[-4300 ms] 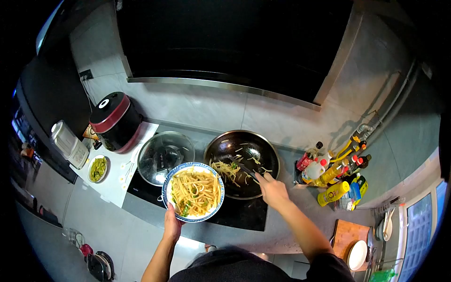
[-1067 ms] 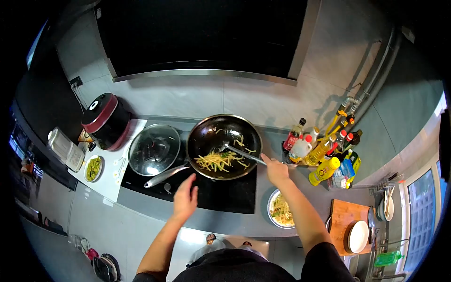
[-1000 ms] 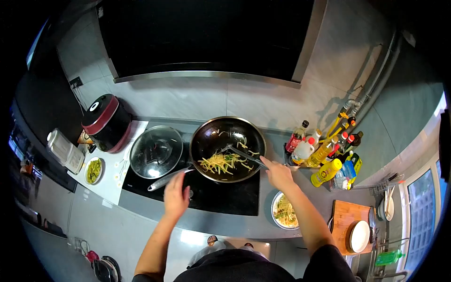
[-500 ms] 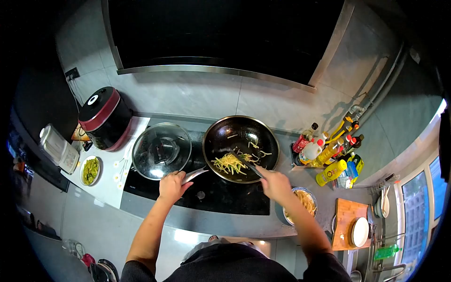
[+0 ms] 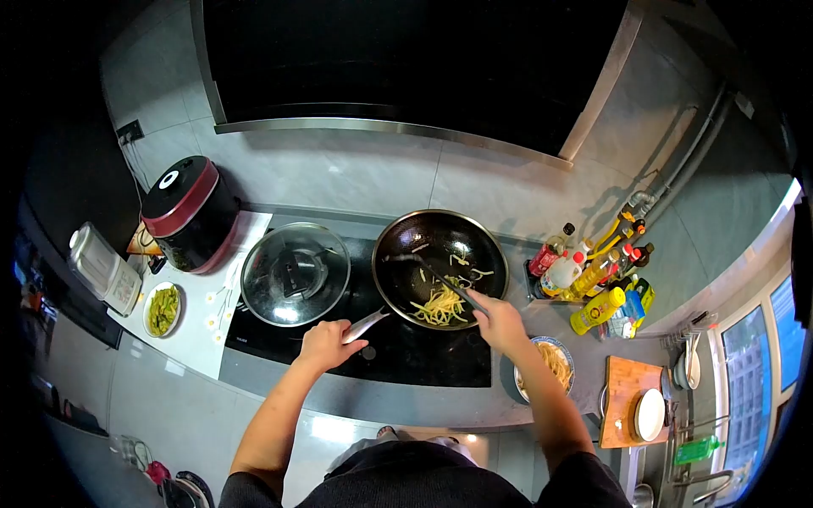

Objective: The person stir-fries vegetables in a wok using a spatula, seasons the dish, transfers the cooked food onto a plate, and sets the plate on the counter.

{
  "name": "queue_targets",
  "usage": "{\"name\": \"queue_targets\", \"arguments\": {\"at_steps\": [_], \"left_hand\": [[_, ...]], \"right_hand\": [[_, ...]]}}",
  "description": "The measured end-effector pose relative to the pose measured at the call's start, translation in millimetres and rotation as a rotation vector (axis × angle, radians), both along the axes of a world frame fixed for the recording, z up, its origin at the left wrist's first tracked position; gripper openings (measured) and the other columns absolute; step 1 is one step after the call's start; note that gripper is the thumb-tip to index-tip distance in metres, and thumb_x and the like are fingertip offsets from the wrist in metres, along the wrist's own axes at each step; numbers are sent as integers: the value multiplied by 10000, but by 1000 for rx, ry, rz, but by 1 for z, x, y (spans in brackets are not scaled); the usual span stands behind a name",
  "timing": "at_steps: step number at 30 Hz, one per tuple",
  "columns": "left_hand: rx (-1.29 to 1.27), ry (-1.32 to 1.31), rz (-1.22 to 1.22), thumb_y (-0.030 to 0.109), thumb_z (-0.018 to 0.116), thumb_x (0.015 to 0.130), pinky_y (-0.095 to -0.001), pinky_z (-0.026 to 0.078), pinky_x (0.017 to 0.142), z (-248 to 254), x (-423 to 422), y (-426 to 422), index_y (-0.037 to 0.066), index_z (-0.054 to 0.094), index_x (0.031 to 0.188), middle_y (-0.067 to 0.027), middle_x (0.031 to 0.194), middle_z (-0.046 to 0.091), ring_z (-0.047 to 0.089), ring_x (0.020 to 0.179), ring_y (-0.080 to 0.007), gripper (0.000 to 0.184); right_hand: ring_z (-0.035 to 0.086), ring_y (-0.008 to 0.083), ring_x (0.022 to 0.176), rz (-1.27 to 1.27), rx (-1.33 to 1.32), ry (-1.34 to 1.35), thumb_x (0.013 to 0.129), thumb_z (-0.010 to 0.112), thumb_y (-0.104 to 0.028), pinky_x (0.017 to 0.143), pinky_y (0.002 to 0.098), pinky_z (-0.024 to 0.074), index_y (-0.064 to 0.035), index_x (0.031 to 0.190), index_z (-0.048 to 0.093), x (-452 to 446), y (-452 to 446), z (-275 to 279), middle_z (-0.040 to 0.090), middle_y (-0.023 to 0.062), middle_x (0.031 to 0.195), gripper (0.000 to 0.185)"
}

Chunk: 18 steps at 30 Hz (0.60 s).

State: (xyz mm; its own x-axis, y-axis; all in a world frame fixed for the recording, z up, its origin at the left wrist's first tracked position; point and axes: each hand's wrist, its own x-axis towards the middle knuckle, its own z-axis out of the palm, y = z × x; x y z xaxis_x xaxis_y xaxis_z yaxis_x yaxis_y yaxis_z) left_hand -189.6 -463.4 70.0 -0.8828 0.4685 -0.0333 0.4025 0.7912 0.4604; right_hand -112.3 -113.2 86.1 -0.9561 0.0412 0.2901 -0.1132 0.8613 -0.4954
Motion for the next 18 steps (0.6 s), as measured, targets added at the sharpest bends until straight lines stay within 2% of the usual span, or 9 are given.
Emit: {"name": "queue_targets", "arguments": {"at_steps": [2,3,6,7,10,11,14,15,18], "left_hand": [[59,-64,-12,511,724,758,-439,521,721,-4,-4,1,36,671,966,-198,836,674,661,798,-371,522],[57,-78,-59,506,738,764,-381,541,670,-10,-10,1,24,653,1005,-166,828,690,685,755,-308,546],[150,-646,39,463,745,796,-304,549,613,-1,-18,4,4,621,1063,-125,822,700,695,728,-212,546],[158,-770,56,380,749,828,-245,544,575,-11,-26,5,-8,590,1093,-92,811,692,679,709,-135,495],[241,-1092,58,309,742,847,-235,541,582,-14,-39,7,-9,614,1014,-92,795,690,686,674,-142,381],[262,-1128,55,258,742,853,-228,508,531,-9,-38,8,8,622,933,-56,708,646,630,588,-119,289],[187,-945,-16,271,760,837,-234,447,461,-20,-41,6,21,607,843,-29,644,602,559,518,-105,293],[242,-931,-10,284,780,817,-243,394,422,-21,-37,6,31,584,793,-18,620,574,512,492,-93,320],[284,-864,54,306,780,813,-239,389,419,-22,-18,12,37,586,790,-20,619,571,517,495,-93,332]], "right_hand": [[637,384,881,61,83,-50,828,609,-132,764,444,515,-186,1268,593,22,23,20,669,168,993,444],[638,381,870,68,155,-94,818,610,-125,755,446,517,-186,1260,600,36,34,39,670,166,976,446],[648,365,825,38,343,-108,798,607,-103,711,444,525,-196,1265,600,52,56,71,659,142,912,476],[652,358,808,18,400,-96,792,604,-95,693,442,527,-202,1271,597,54,60,75,654,132,889,491],[661,334,769,-152,465,4,798,577,-55,655,431,531,-203,1315,557,27,29,47,615,119,866,538],[663,330,767,-191,462,3,795,568,-34,653,423,536,-203,1336,533,10,20,33,607,120,893,567],[668,329,775,-219,466,-48,789,546,9,664,418,545,-193,1364,498,-24,0,8,595,144,952,611],[670,334,785,-211,460,-72,779,559,10,671,418,548,-206,1366,498,-24,-4,9,598,153,975,628],[671,337,790,-214,463,-215,764,579,10,680,419,549,-214,1358,509,9,-3,24,606,152,975,639]]}}
